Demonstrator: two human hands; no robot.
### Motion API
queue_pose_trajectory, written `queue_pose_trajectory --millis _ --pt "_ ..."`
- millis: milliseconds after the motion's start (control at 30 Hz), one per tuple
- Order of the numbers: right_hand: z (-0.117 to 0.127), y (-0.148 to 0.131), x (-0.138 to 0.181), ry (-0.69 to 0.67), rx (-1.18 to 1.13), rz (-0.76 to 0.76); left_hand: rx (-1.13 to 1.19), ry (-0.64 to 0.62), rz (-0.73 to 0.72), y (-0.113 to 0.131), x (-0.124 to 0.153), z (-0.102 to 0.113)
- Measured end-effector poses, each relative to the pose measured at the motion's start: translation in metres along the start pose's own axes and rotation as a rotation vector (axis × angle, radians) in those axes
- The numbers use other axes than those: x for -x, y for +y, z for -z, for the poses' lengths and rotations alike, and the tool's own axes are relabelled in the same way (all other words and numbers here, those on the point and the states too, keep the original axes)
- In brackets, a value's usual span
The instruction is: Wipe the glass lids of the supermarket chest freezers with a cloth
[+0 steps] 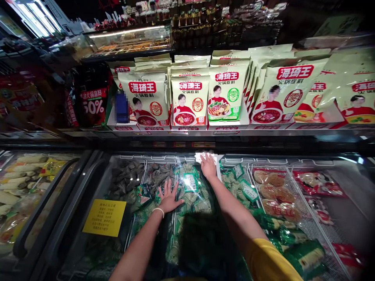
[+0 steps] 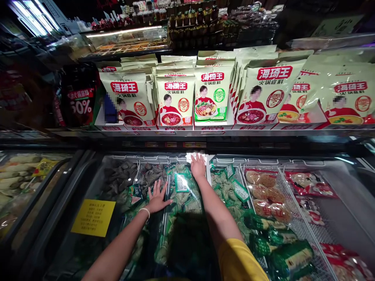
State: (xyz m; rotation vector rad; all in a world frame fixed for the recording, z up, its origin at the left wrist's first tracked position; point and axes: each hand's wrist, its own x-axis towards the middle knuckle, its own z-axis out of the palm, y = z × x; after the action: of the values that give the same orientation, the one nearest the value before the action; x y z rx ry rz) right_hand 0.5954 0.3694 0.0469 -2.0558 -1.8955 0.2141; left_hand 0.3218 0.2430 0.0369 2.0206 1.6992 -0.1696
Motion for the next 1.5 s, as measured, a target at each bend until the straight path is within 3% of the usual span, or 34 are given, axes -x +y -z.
queue_pose_trajectory --millis 100,200,300,367,467,600,700,767,867,1000,1067,1133,1200,1300,1400,1500 --pt "-0.004 -0.008 0.064 -0.03 -0.046 0.166 -0.004 -0.002 -0.016 -0.002 0.002 0.003" --pt "-0.012 -0.002 0.165 -0.08 -0.067 0.289 0.006 -0.012 -0.053 -0.005 0.003 0.006" --pt "-0.021 0.006 0.26 -0.137 -0.043 0.317 0.014 -0.017 -0.053 -0.005 0.003 0.008" --pt "-0.024 0.009 0.294 -0.165 -0.036 0.34 0.004 -0.001 -0.045 -0.003 0.004 0.009" --pt "-0.018 0.01 0.284 -0.196 -0.039 0.4 -0.012 0.047 -0.046 0.0 0.01 0.004" --pt "0.001 0.009 0.204 -0.202 -0.064 0.468 -0.017 0.112 -0.028 0.004 0.038 -0.017" --pt "0.011 0.001 0.156 -0.212 -0.062 0.376 -0.027 0.135 -0.011 0.005 0.075 -0.042" --pt "0.011 -0.009 0.153 -0.2 -0.058 0.273 -0.031 0.155 -0.008 0.004 0.103 -0.06" --pt "0.0 -0.024 0.205 -0.161 -0.073 0.246 -0.022 0.173 0.031 0.001 0.143 -0.083" --pt "-0.016 -0.022 0.334 -0.17 -0.118 0.42 -0.018 0.154 0.062 -0.004 0.184 -0.106" --pt "-0.017 -0.008 0.381 -0.192 -0.118 0.496 -0.017 0.158 0.065 -0.006 0.2 -0.115" --pt "-0.009 0.011 0.398 -0.224 -0.104 0.564 -0.013 0.161 0.056 -0.007 0.212 -0.123" --pt "0.003 0.029 0.39 -0.236 -0.077 0.565 -0.006 0.164 0.047 -0.007 0.224 -0.131" --pt "0.014 0.038 0.369 -0.178 -0.027 0.392 0.017 0.177 0.033 -0.008 0.24 -0.143" --pt "-0.001 0.015 0.392 -0.141 -0.016 0.284 0.059 0.207 0.013 -0.009 0.256 -0.157" --pt "-0.03 -0.018 0.454 -0.236 -0.079 0.468 0.099 0.236 0.003 -0.012 0.273 -0.169"
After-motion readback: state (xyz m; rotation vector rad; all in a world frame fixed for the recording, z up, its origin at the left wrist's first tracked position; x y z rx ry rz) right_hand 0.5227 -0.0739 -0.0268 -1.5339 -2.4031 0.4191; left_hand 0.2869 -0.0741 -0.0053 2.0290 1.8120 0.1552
